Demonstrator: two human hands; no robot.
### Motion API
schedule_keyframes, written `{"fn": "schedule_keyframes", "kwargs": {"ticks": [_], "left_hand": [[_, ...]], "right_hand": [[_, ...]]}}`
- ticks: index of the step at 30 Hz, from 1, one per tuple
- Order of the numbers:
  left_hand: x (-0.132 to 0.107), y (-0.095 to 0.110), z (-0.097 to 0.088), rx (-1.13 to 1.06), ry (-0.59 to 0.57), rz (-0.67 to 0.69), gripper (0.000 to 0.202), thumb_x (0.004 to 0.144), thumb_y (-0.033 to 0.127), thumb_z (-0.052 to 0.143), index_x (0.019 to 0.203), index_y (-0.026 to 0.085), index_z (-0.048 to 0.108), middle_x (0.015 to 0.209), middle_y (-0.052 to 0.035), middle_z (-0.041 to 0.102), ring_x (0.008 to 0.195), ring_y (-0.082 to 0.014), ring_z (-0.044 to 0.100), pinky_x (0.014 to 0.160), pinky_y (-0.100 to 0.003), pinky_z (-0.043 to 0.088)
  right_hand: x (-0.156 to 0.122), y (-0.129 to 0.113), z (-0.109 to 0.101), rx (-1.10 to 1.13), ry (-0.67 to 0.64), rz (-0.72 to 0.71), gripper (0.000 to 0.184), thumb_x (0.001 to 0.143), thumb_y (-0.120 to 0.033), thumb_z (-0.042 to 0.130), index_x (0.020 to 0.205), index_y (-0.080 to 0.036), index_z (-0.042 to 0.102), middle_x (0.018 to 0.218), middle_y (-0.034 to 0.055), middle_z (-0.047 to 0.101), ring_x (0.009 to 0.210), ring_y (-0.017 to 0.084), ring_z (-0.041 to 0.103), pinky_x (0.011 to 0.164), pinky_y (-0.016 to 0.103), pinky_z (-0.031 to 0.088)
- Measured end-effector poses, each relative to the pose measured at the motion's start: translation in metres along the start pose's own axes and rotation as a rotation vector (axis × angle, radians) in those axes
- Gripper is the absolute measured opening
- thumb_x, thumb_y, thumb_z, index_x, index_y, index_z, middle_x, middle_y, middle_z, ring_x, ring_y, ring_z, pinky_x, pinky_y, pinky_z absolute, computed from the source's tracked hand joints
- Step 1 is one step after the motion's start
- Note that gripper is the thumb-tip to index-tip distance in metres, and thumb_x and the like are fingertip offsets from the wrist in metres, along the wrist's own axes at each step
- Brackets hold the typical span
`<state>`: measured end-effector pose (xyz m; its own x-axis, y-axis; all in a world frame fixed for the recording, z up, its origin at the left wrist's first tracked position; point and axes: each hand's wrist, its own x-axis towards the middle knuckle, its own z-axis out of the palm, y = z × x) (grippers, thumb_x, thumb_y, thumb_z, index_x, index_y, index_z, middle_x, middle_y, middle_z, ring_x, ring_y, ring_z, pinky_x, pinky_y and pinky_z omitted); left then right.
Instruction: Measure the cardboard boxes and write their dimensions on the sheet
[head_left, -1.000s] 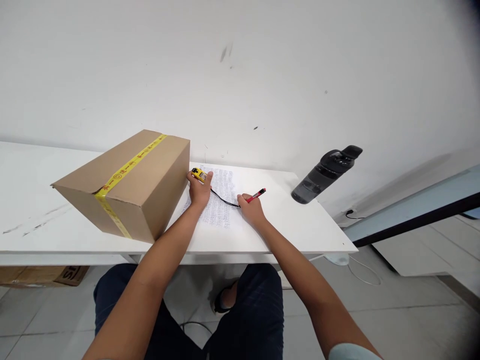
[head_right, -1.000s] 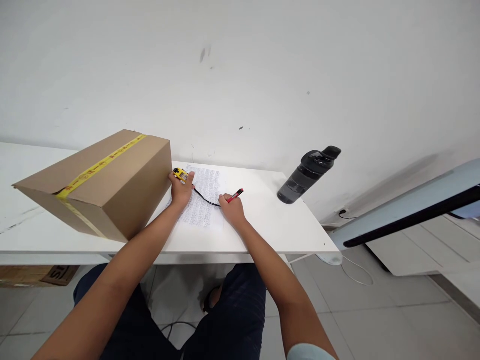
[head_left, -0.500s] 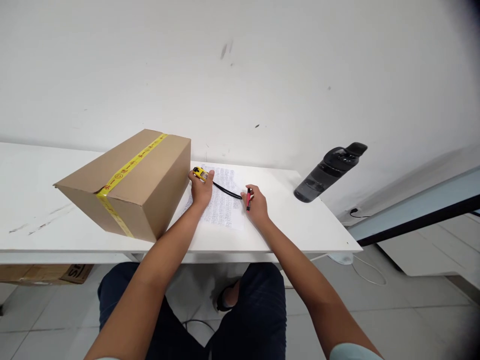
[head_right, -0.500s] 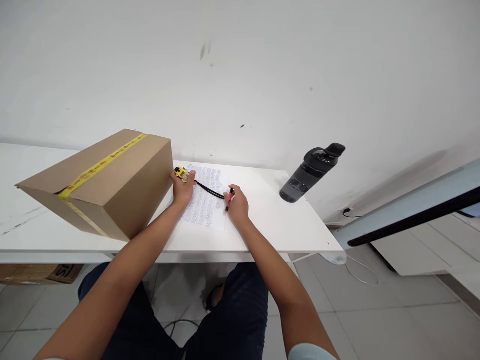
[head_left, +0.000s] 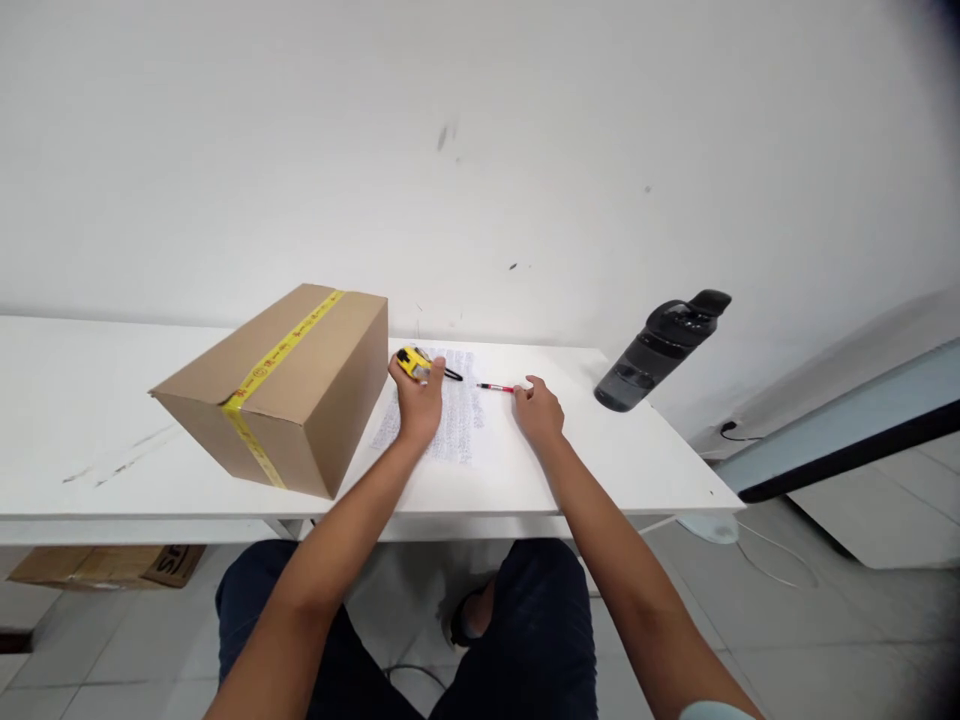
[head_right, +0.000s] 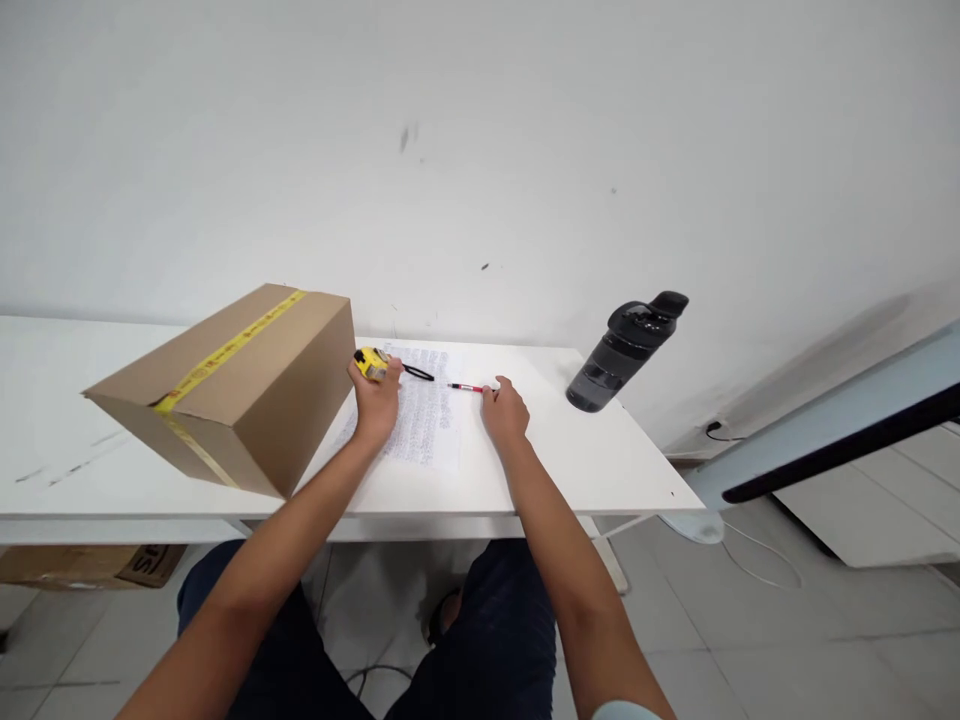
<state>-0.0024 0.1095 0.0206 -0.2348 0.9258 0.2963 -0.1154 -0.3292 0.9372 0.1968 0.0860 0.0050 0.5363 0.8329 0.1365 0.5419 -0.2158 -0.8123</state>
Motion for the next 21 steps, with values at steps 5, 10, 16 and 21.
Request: {"fn": "schedule_keyframes", "kwargs": {"ticks": [5,10,16,21], "left_hand": [[-0.081,0.044,-0.038,-0.144,-0.087,0.082,0.067,0.086,0.07,0.065,0.134,0.028,0.043,0.142,-0.0162,0.06,0.117,-0.0264,0.068,0.099,-0.044,0.057],[-0.132,0.085,-0.095,0.122,-0.469,0.192,0.08,0.088,0.057,0.071,0.156,0.036,0.033,0.166,-0.0139,0.034,0.135,-0.034,0.058,0.11,-0.052,0.052],[-0.161,0.106,-0.165,0.644,-0.3,0.513,0.055,0.09,0.04,0.074,0.14,0.029,0.053,0.148,-0.0143,0.057,0.131,-0.0277,0.062,0.092,-0.037,0.061],[-0.177,0.118,-0.192,0.922,-0.135,1.017,0.041,0.094,0.021,0.069,0.133,0.022,0.057,0.107,-0.0081,0.078,0.096,-0.0193,0.076,0.078,-0.03,0.058]], "right_hand": [[-0.087,-0.039,-0.002,0.454,-0.527,-0.226,0.087,0.087,-0.088,0.028,0.126,-0.019,0.063,0.088,0.0083,0.072,0.061,0.018,0.058,0.054,0.03,0.042],[-0.178,-0.068,-0.007,1.02,-0.943,-0.075,0.069,0.078,-0.083,0.063,0.117,-0.026,0.065,0.074,0.0003,0.064,0.053,0.013,0.05,0.047,0.025,0.037],[-0.214,-0.074,0.011,1.138,-0.834,-0.079,0.059,0.067,-0.054,0.092,0.11,-0.027,0.063,0.083,-0.0024,0.066,0.059,0.009,0.054,0.052,0.021,0.046],[-0.23,-0.074,0.016,1.032,-0.826,-0.085,0.055,0.071,-0.056,0.088,0.107,-0.023,0.063,0.082,-0.0016,0.065,0.057,0.009,0.054,0.049,0.021,0.047]]}}
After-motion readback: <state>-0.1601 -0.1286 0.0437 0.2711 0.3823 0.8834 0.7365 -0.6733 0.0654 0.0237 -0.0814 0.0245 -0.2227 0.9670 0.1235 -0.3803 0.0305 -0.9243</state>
